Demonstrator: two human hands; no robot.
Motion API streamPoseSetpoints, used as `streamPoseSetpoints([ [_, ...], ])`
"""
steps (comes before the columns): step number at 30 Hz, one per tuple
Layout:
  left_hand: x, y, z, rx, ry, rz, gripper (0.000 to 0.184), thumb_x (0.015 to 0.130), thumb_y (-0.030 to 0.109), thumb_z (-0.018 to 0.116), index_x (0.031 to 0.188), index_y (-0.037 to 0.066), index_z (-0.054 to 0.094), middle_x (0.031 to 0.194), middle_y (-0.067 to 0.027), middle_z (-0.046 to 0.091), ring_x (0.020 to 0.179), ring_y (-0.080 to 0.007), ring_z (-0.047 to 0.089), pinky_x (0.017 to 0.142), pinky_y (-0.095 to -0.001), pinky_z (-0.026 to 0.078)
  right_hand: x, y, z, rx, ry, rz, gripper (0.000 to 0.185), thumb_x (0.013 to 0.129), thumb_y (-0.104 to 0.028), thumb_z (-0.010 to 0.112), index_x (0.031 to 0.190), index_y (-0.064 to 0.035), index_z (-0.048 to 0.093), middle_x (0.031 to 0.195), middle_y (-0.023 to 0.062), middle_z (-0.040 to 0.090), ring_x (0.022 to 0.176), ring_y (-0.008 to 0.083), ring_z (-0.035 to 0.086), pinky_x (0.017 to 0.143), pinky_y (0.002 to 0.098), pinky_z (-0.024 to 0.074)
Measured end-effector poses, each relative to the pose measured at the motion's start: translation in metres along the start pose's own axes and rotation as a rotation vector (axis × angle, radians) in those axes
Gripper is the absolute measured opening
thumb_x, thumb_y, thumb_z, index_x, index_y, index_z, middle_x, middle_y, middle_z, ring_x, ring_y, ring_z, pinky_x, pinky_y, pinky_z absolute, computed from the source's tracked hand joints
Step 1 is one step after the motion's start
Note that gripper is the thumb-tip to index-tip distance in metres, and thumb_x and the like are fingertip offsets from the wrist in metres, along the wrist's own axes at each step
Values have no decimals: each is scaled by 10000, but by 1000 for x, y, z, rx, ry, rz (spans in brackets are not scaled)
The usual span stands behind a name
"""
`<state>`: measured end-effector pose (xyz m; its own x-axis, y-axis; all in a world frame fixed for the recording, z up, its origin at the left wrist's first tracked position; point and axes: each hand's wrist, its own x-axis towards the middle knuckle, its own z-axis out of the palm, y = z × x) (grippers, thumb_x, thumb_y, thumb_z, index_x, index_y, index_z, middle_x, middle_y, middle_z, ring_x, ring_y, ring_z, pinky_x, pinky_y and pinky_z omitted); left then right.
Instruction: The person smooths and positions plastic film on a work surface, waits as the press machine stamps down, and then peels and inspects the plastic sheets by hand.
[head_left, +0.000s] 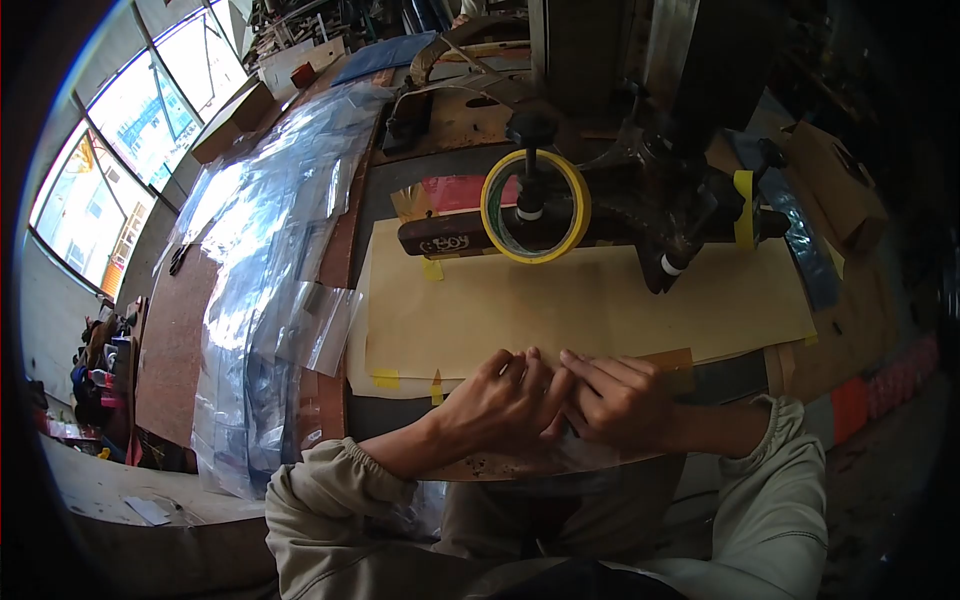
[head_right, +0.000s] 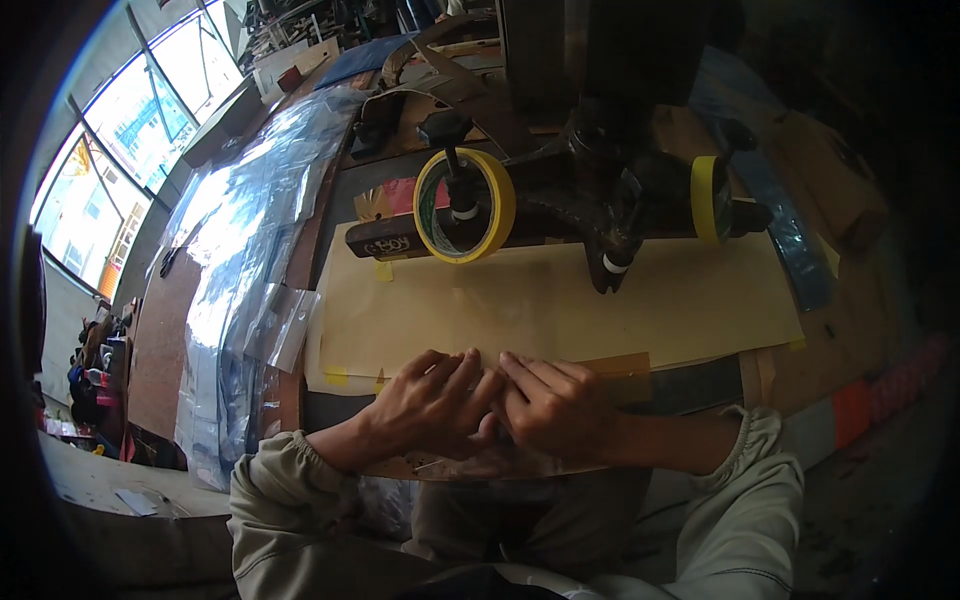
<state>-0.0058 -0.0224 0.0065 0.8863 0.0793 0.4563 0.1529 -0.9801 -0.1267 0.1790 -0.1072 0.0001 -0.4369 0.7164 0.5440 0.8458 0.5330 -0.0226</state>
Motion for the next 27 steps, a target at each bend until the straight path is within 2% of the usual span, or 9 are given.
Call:
streamPoseSetpoints([
  [3, -1, 5, -4, 33, 21, -7, 447, 722, 281, 653, 1046, -25, 613, 895, -164, 636, 732, -215, 652, 675, -320, 504, 14, 12, -16, 239, -31, 79, 177, 705, -171, 690, 767, -6, 669, 772, 138, 671, 669, 262, 656, 599, 352, 525],
  [7, -1, 5, -2, 63, 30, -40, 436, 786, 256, 645, 1106, -38, 608, 885, -132, 634, 698, -181, 636, 646, -274, 492, 21, 23, -9, 428, 29, 151, 143, 688, -149, 714, 697, -34, 629, 657, 100, 607, 607, 267, 614, 595, 385, 489],
  [10, -5, 9, -3, 159, 29, 4, 382, 821, 263, 649, 1076, -21, 641, 900, -121, 629, 738, -165, 625, 647, -270, 494, 19, 27, -9, 410, -39, 276, 118, 710, -55, 680, 813, -4, 651, 778, 104, 669, 721, 276, 650, 683, 364, 517],
  [13, -6, 14, -2, 197, 55, 24, 355, 841, 285, 641, 1044, -5, 663, 906, -119, 628, 763, -166, 619, 647, -275, 498, 22, 38, 6, 184, 76, 257, 212, 757, -74, 655, 944, 21, 623, 926, 147, 638, 880, 306, 625, 771, 381, 511],
  [16, -6, 14, -2, 174, 54, 20, 351, 842, 281, 640, 1045, -4, 661, 893, -113, 630, 732, -168, 621, 643, -274, 499, 22, 41, 13, 153, 20, 345, 351, 804, -76, 627, 1128, 44, 565, 1124, 190, 591, 1043, 331, 580, 889, 388, 487],
  [19, -6, 14, -3, 159, 40, 31, 357, 837, 281, 643, 1037, -14, 659, 872, -119, 636, 724, -172, 630, 645, -274, 500, 24, 45, 14, 80, -57, 351, 411, 836, -111, 619, 1205, 49, 531, 1192, 212, 561, 1106, 333, 555, 956, 410, 452],
  [22, -6, 15, -5, 167, 23, 61, 356, 845, 275, 634, 1025, -32, 653, 852, -135, 643, 735, -182, 641, 662, -279, 510, 26, 45, 14, 25, -72, 291, 405, 849, -128, 613, 1202, 55, 537, 1201, 213, 560, 1104, 338, 553, 981, 431, 424],
  [27, -5, 18, -4, 149, 26, 91, 327, 863, 251, 612, 993, -46, 647, 815, -141, 642, 743, -197, 654, 683, -286, 526, 31, 47, 13, 35, -147, 310, 430, 843, -136, 620, 1230, 29, 529, 1183, 167, 542, 1114, 307, 510, 935, 459, 384],
])
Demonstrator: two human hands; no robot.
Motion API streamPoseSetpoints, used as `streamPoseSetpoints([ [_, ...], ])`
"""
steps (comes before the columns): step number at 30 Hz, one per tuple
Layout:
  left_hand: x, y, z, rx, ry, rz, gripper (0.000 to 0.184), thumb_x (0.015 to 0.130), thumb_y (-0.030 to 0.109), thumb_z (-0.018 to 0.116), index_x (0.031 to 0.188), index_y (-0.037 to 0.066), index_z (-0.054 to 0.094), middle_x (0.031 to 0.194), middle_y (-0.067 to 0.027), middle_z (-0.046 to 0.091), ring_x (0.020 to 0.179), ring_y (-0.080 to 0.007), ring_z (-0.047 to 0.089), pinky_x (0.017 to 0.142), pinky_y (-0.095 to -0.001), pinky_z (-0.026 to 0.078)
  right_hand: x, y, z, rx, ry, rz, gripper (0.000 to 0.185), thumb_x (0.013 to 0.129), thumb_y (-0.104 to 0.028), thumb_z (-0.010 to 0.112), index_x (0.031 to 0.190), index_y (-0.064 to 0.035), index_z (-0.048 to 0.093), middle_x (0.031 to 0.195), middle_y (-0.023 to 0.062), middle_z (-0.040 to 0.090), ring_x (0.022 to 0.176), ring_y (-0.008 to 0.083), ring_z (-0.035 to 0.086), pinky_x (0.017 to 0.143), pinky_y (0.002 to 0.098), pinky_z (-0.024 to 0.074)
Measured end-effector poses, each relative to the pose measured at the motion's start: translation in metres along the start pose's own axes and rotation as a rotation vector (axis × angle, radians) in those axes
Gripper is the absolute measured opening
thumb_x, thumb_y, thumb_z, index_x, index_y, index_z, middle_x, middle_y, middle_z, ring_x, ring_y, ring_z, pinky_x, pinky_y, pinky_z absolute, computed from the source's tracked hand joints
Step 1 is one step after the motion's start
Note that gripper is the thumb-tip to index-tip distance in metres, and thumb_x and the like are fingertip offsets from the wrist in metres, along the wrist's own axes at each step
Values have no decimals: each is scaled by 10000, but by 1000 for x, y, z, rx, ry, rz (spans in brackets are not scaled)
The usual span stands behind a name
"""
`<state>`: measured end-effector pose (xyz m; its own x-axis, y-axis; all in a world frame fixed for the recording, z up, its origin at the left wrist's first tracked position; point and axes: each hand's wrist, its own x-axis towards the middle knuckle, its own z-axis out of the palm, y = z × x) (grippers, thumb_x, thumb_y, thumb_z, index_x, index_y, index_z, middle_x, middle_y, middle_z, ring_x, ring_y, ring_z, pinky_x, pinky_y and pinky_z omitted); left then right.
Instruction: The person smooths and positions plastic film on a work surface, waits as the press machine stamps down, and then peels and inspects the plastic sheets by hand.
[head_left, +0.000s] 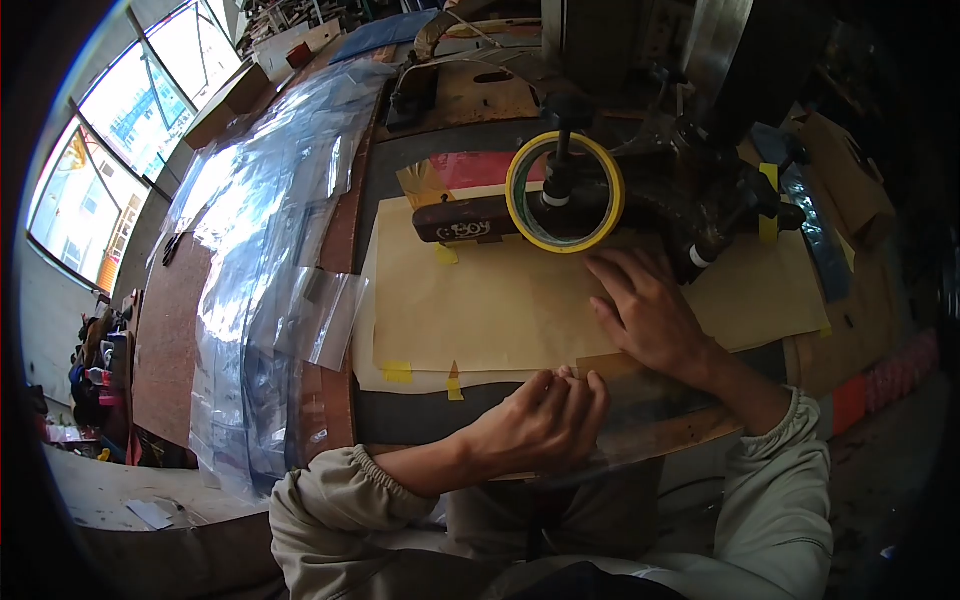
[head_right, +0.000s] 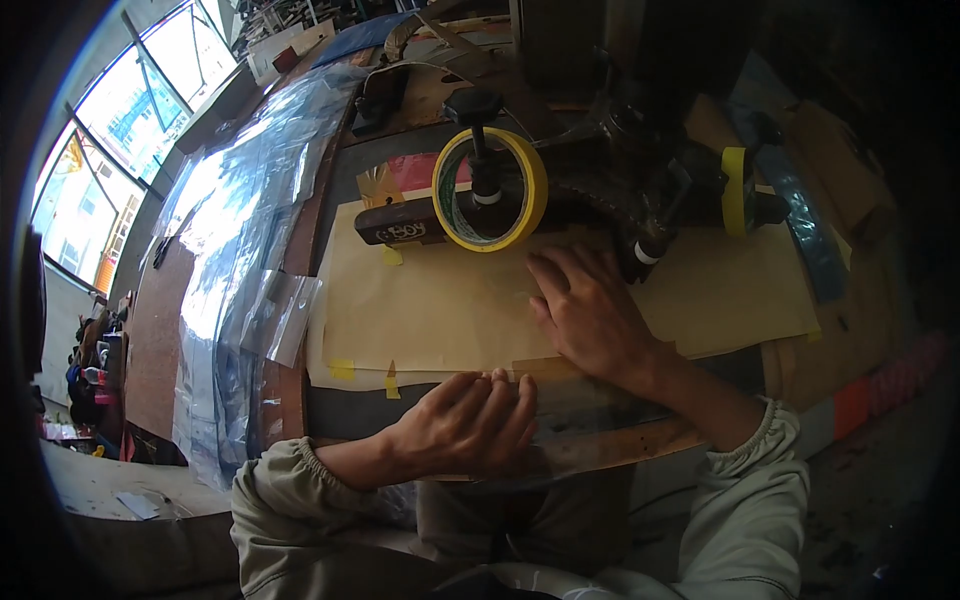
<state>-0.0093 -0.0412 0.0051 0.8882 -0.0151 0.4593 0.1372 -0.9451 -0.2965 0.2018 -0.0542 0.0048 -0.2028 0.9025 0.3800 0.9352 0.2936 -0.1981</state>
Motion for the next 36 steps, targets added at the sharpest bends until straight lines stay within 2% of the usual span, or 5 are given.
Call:
streamPoseSetpoints([
  [7, 0, 0, 2, 17, 24, 2, 314, 854, 248, 620, 965, -44, 650, 792, -120, 632, 736, -190, 655, 678, -280, 526, 3, -4, -4, 16, -61, 40, 427, 846, -116, 602, 1254, -15, 529, 1121, 129, 507, 1108, 303, 447, 894, 500, 320],
  [16, 0, 0, -1, 5, 12, -19, 336, 852, 272, 623, 976, -38, 654, 827, -131, 645, 739, -191, 657, 689, -284, 530, 0, -10, -2, -72, 90, -107, 363, 713, 1, 614, 1073, -45, 598, 1031, 89, 533, 1036, 268, 486, 916, 486, 311],
  [22, -2, 4, 1, 25, 6, -59, 329, 850, 280, 618, 979, -18, 667, 857, -135, 651, 742, -192, 659, 705, -290, 540, -5, -7, -1, 35, 54, -115, 311, 709, 26, 588, 1010, -53, 589, 957, 69, 578, 963, 231, 556, 942, 492, 292],
  [34, -2, 6, 2, 44, 5, -91, 366, 828, 304, 616, 988, -21, 665, 869, -125, 645, 760, -191, 656, 709, -290, 543, -6, -9, -9, 24, -43, -214, 420, 714, -27, 615, 1131, 24, 632, 991, 113, 566, 961, 254, 547, 839, 363, 435],
  [36, -2, 7, 2, 30, 6, -108, 373, 826, 307, 615, 995, -22, 661, 872, -120, 639, 763, -186, 650, 708, -289, 540, -7, -9, -8, 12, -53, -229, 433, 717, -40, 622, 1146, 15, 629, 1009, 118, 562, 976, 257, 544, 858, 374, 438],
])
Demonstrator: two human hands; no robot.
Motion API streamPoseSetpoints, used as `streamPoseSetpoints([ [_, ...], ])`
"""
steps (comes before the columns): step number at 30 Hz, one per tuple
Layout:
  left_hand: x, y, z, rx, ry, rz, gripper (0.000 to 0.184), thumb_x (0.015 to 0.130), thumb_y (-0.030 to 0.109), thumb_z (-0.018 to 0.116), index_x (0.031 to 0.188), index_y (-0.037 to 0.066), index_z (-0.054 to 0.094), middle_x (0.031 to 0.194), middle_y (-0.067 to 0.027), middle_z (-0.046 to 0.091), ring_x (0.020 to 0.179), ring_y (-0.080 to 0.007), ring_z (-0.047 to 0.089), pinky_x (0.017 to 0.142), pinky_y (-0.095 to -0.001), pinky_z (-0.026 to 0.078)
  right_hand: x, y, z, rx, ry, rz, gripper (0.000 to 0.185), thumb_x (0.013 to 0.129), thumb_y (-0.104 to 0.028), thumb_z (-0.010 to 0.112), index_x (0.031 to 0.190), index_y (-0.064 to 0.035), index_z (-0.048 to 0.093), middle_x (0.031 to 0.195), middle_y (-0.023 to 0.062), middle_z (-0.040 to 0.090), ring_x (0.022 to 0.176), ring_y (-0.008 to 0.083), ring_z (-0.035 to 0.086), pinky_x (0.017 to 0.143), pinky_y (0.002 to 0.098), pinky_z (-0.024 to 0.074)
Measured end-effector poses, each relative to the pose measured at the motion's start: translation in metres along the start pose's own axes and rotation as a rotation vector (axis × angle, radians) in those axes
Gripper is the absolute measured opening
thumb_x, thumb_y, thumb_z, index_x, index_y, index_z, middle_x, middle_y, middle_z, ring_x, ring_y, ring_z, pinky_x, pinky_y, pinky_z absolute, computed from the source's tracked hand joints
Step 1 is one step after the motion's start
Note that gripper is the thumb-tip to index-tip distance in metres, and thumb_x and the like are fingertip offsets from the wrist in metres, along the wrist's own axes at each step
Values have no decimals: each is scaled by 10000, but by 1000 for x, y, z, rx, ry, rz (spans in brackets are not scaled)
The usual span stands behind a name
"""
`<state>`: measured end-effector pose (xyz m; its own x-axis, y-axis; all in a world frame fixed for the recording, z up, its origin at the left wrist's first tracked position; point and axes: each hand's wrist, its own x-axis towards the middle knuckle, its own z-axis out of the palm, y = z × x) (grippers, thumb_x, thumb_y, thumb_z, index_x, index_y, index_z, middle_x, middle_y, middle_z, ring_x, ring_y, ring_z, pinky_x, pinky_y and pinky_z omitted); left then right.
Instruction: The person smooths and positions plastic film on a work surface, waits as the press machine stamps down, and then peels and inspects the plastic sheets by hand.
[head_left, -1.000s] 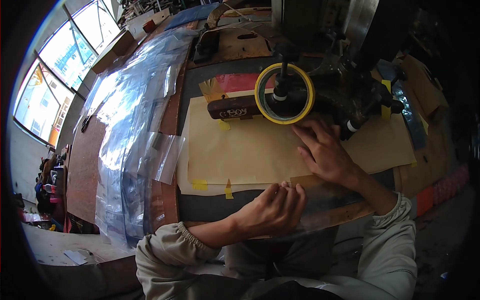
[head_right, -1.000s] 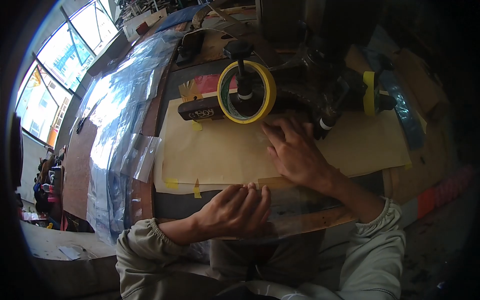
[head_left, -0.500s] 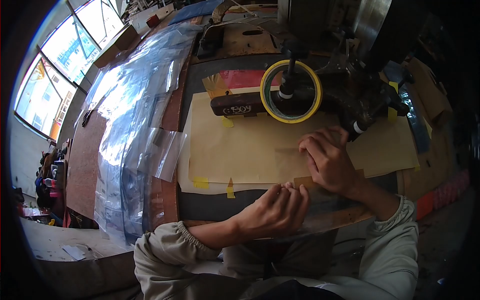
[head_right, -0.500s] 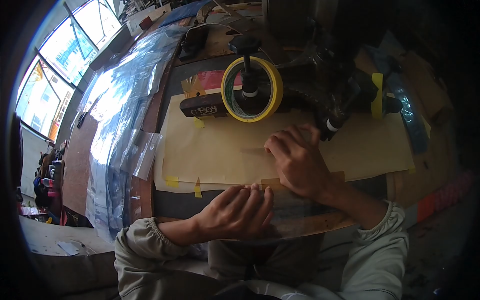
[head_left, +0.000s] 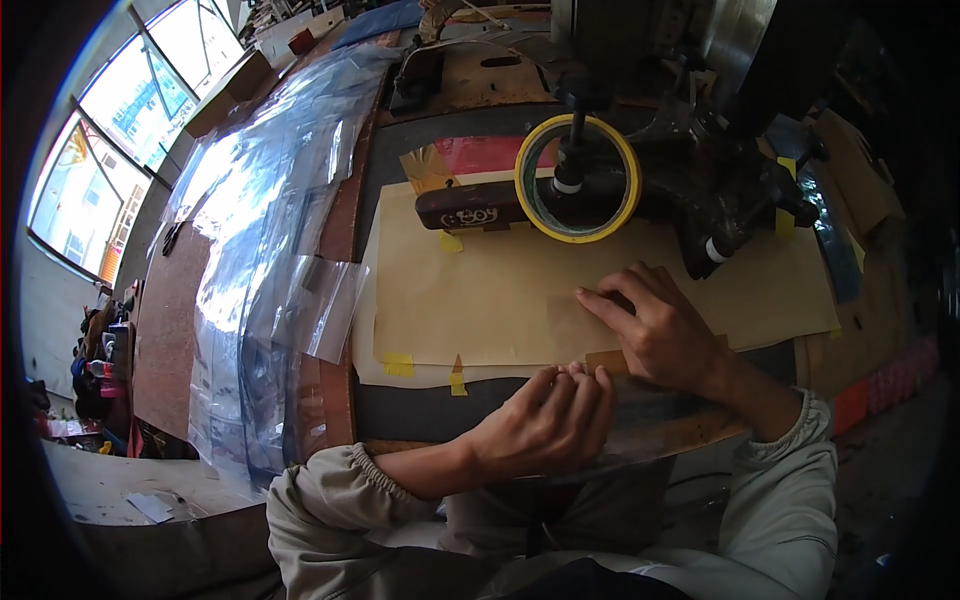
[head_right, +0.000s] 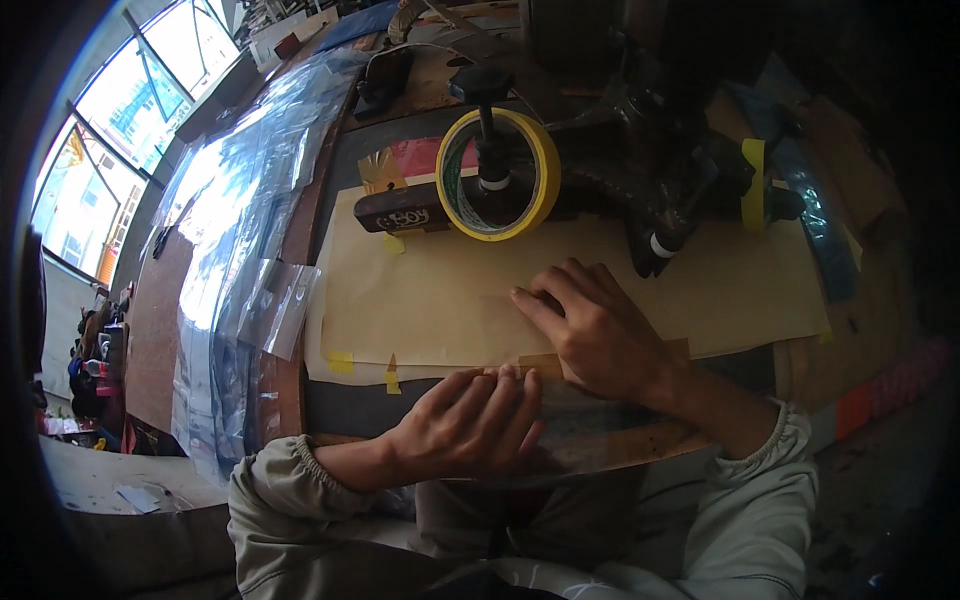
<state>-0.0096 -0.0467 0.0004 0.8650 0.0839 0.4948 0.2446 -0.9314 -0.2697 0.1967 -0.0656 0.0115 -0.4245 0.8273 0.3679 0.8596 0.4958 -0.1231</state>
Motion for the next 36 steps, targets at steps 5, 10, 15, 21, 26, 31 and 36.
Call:
streamPoseSetpoints([
  [5, 1, 2, -1, -44, -36, -54, 396, 808, 325, 624, 1003, -20, 649, 891, -99, 620, 779, -181, 630, 739, -299, 529, 0, -3, -3, 0, -44, -18, 477, 724, -105, 665, 1189, -11, 617, 1046, 121, 559, 1015, 262, 542, 909, 389, 436],
  [10, 3, 3, -2, -106, -79, -124, 385, 777, 379, 651, 996, 63, 643, 1058, -144, 587, 987, -258, 594, 885, -404, 477, -2, -2, -3, -89, -73, -44, 496, 729, -157, 688, 1203, -29, 614, 1073, 114, 564, 1040, 259, 543, 918, 389, 435],
  [15, 10, -2, -8, -182, -203, -246, 438, 782, 463, 629, 1062, 130, 586, 1319, -286, 463, 1246, -379, 477, 1041, -555, 309, -2, -8, -6, -52, -7, -11, 403, 748, -161, 662, 1123, -15, 643, 1071, 114, 582, 1010, 248, 569, 910, 388, 446],
  [21, 7, -3, -5, -221, -300, -310, 515, 793, 545, 580, 1106, 138, 538, 1377, -347, 391, 1285, -397, 438, 1043, -600, 222, -13, -19, -12, -176, 52, 36, 272, 776, -177, 664, 944, 37, 667, 971, 126, 644, 908, 239, 616, 803, 363, 505],
  [26, 8, -3, -7, -209, -340, -320, 535, 790, 548, 582, 1137, 146, 523, 1382, -349, 384, 1273, -390, 443, 981, -555, 277, -21, -28, -10, -299, 62, 156, 263, 799, -204, 677, 893, 41, 668, 944, 126, 655, 860, 220, 626, 723, 336, 536],
  [31, 8, -2, -8, -182, -340, -315, 536, 787, 549, 582, 1136, 146, 527, 1384, -347, 385, 1275, -386, 441, 982, -552, 281, -22, -34, -13, -298, 11, 229, 290, 831, -234, 665, 892, 50, 669, 953, 150, 673, 872, 246, 650, 764, 330, 553],
  [36, 9, -1, -7, -184, -343, -327, 555, 789, 546, 581, 1158, 135, 532, 1377, -346, 393, 1278, -382, 439, 1000, -555, 270, -28, -33, -22, -118, -72, 211, 348, 904, -259, 611, 962, 80, 660, 1049, 227, 666, 1021, 322, 651, 873, 364, 539],
])
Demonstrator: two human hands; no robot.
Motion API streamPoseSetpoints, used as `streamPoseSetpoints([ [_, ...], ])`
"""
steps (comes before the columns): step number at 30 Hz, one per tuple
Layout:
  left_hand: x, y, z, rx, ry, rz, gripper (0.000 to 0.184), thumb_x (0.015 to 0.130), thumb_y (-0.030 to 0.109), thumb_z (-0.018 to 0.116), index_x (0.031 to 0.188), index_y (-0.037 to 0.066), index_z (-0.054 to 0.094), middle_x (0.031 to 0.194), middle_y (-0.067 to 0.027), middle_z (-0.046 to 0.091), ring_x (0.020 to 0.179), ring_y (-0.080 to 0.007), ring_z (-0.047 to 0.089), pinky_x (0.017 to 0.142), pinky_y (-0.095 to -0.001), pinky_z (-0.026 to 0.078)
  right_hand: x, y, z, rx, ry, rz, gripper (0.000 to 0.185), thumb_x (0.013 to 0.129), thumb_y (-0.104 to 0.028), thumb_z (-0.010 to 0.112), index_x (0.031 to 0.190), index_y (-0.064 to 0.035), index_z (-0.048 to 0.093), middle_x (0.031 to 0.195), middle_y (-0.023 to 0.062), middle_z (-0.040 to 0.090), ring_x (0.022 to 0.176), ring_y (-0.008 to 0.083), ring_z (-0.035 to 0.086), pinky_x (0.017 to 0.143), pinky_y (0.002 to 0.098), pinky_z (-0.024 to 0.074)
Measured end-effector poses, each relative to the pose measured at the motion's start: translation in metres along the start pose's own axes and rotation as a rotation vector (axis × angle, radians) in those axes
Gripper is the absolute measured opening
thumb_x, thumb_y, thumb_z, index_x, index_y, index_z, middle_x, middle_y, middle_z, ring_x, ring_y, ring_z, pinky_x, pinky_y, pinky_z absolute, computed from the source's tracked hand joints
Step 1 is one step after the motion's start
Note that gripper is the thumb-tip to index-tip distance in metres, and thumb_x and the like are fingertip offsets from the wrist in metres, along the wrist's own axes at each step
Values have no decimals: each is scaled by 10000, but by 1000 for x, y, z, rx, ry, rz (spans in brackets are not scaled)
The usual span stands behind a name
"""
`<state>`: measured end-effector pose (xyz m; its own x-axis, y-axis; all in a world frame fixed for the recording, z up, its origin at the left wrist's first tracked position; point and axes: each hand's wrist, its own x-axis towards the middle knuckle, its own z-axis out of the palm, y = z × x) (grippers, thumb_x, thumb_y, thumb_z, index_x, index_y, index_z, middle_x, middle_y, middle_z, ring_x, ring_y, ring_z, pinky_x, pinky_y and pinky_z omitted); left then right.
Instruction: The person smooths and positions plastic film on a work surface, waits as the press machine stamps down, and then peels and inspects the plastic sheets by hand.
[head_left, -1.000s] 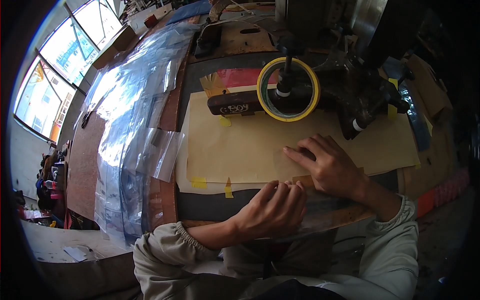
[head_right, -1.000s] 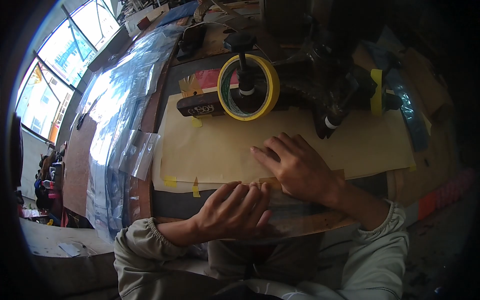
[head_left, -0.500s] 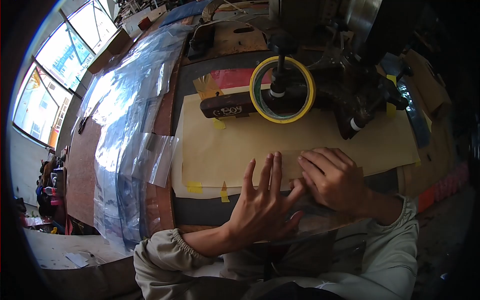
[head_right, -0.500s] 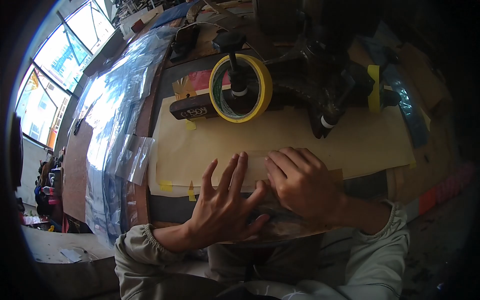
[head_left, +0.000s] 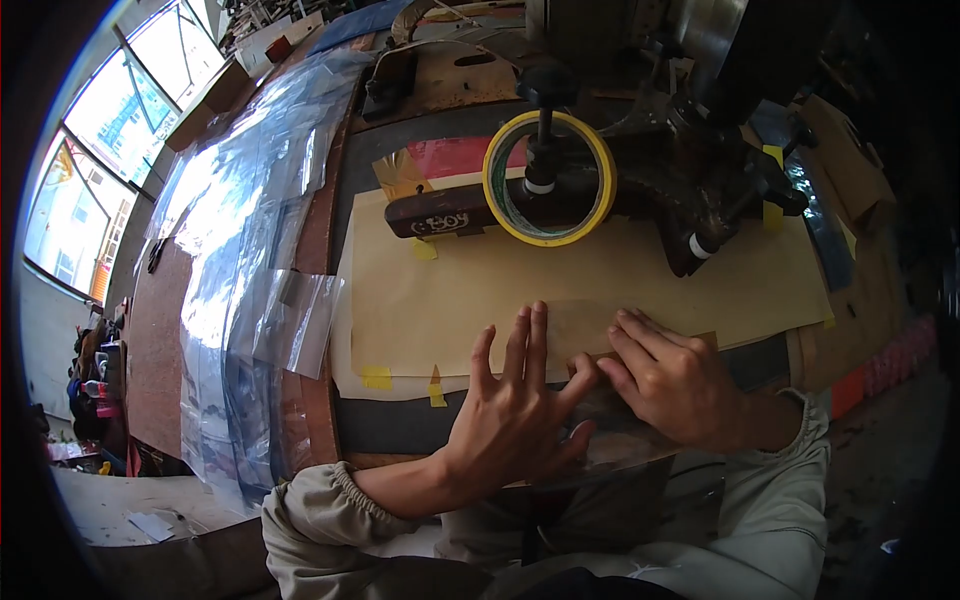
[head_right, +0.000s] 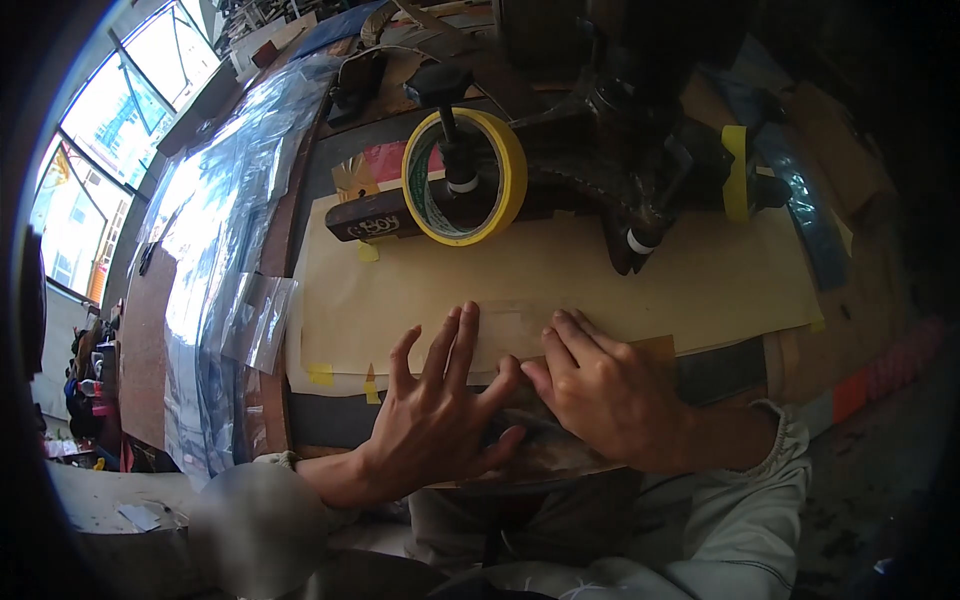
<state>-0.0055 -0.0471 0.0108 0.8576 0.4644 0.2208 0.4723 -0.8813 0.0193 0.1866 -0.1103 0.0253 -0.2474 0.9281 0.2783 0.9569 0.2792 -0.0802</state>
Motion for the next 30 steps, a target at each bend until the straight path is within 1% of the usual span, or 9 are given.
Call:
streamPoseSetpoints([
  [4, 3, -2, 1, 13, -10, -20, 564, 796, 524, 577, 1182, 116, 528, 1376, -351, 390, 1287, -384, 432, 1015, -560, 259, 0, 0, -8, 155, -62, -11, 408, 936, -305, 573, 1036, 84, 643, 1074, 252, 654, 1074, 342, 632, 946, 413, 502],
  [7, 8, -6, 4, 3, 24, -31, 563, 796, 496, 577, 1188, 95, 526, 1368, -359, 394, 1292, -393, 428, 1029, -577, 242, -2, -6, -1, 85, -42, -10, 476, 947, -354, 541, 1101, 90, 614, 1147, 268, 621, 1146, 358, 586, 1032, 459, 426],
  [10, 17, -15, 8, -17, 61, -31, 576, 795, 475, 578, 1200, 68, 523, 1355, -369, 400, 1294, -410, 426, 1047, -605, 218, -2, -7, 12, -41, -19, -14, 544, 952, -389, 515, 1166, 108, 569, 1228, 291, 567, 1225, 370, 522, 1083, 481, 360],
  [13, 26, -25, 15, -36, 81, -31, 601, 792, 465, 580, 1219, 46, 520, 1354, -376, 395, 1304, -424, 413, 1064, -625, 197, 4, 0, 25, -95, 3, -21, 575, 953, -391, 509, 1197, 129, 538, 1264, 311, 532, 1264, 381, 480, 1103, 474, 334],
  [15, 31, -30, 16, -57, 76, -30, 619, 799, 456, 593, 1239, 28, 515, 1361, -386, 379, 1327, -434, 381, 1071, -628, 205, 8, 5, 29, -106, 17, -25, 575, 956, -385, 506, 1206, 133, 525, 1261, 316, 531, 1260, 385, 483, 1103, 466, 337],
  [18, 34, -34, 21, -76, 164, -22, 535, 826, 454, 578, 1179, 58, 504, 1320, -374, 438, 1290, -415, 436, 1084, -612, 204, 14, 13, 34, -86, 39, -26, 567, 960, -373, 503, 1209, 136, 517, 1254, 320, 533, 1246, 393, 495, 1100, 452, 347],
  [21, 37, -34, 20, -21, 216, 6, 505, 841, 438, 593, 1148, 43, 524, 1298, -306, 488, 1251, -354, 485, 1088, -595, 228, 18, 18, 39, -68, 67, -18, 550, 963, -355, 505, 1209, 136, 513, 1245, 320, 540, 1225, 396, 514, 1094, 442, 363],
  [24, 38, -34, 19, -35, 165, -21, 482, 850, 426, 605, 1116, 29, 536, 1259, -241, 531, 1201, -301, 526, 1093, -571, 248, 24, 23, 39, -45, 79, -30, 532, 966, -336, 504, 1211, 136, 511, 1240, 316, 546, 1213, 391, 526, 1089, 437, 374],
  [30, 46, -45, 27, -14, 272, 20, 436, 860, 381, 614, 1070, 6, 542, 1174, -234, 585, 1143, -288, 575, 1106, -551, 262, 32, 28, 44, -22, 100, 1, 517, 968, -316, 509, 1216, 137, 508, 1246, 309, 545, 1222, 384, 519, 1091, 433, 377],
])
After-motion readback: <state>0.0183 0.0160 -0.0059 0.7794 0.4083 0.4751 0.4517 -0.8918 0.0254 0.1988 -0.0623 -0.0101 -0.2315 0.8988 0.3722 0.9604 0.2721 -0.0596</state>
